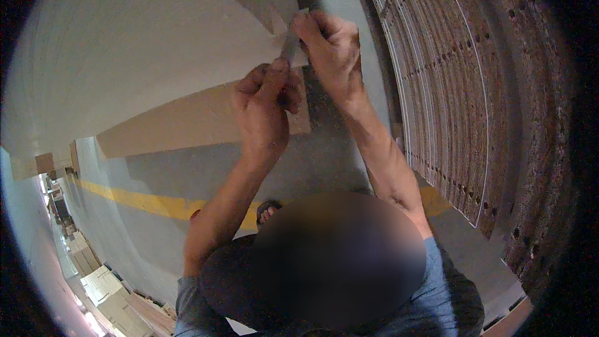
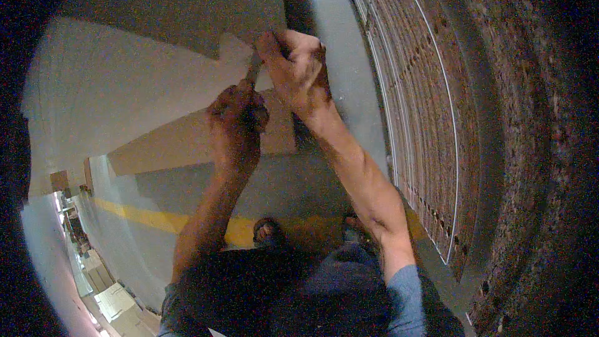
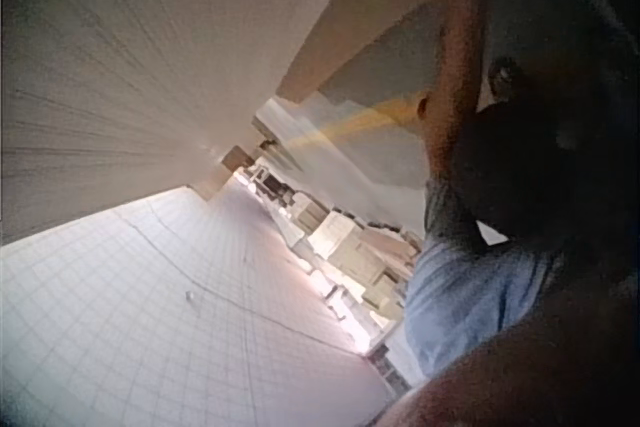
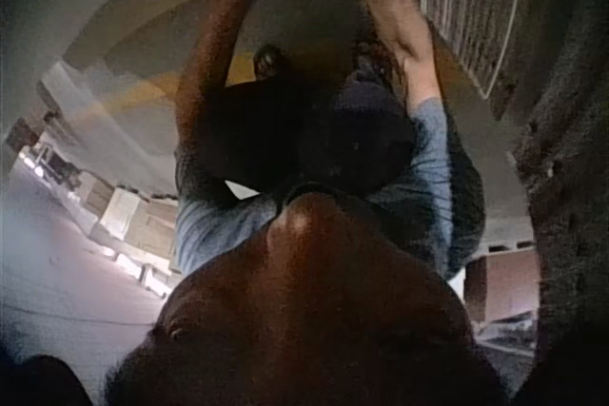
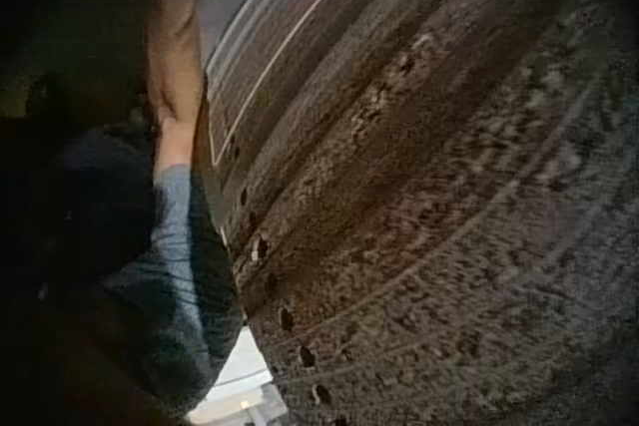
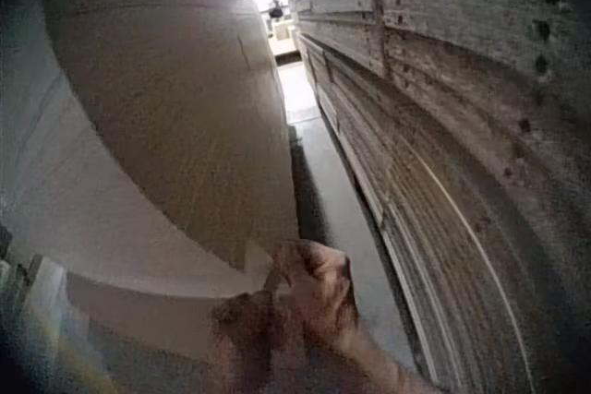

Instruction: The person peels and applies a thin white strip to the edge of a stack of large white panels and then uses a small blade to scrape the edges and corners of the panels while kneeling on the floor.

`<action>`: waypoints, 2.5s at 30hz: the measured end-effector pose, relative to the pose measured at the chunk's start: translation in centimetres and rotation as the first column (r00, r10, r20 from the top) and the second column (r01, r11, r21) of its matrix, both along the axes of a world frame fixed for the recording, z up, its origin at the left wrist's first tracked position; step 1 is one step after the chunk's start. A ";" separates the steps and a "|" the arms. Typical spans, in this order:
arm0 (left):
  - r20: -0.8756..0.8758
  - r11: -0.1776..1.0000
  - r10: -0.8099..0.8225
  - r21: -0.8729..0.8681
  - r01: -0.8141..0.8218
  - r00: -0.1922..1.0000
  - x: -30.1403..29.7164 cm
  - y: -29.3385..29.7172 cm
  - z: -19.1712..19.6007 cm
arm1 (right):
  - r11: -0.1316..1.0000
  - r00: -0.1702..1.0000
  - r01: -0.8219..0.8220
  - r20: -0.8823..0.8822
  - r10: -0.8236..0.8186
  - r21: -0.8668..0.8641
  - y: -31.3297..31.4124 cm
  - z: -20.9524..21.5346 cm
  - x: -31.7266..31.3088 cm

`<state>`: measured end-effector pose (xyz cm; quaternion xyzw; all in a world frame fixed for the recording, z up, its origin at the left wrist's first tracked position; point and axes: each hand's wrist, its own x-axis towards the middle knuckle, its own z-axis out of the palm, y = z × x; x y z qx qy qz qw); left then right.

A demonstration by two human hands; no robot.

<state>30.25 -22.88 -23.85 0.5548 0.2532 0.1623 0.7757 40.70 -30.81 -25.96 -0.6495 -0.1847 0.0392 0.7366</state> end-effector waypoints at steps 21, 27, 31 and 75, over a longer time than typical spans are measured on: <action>0.053 0.998 0.018 0.055 -0.021 0.998 -1.1 -0.7 1.0 | 0.998 0.955 0.058 0.290 -0.060 0.014 0.9 0.9 -0.9; -0.133 1.000 0.002 0.020 0.000 0.991 -2.7 -0.5 -6.4 | 0.983 0.987 0.044 -0.146 -0.071 -0.178 0.5 -7.9 -2.8; -0.057 0.989 0.030 0.146 -0.021 0.998 -1.7 -0.8 -1.6 | 0.999 0.998 0.041 -0.042 -0.040 0.006 0.2 -3.1 -2.1; -0.437 0.978 -0.201 -0.141 0.154 0.877 -1.3 0.7 -8.6 | 1.000 0.835 -0.022 -0.549 0.026 0.015 -0.9 -14.6 -4.7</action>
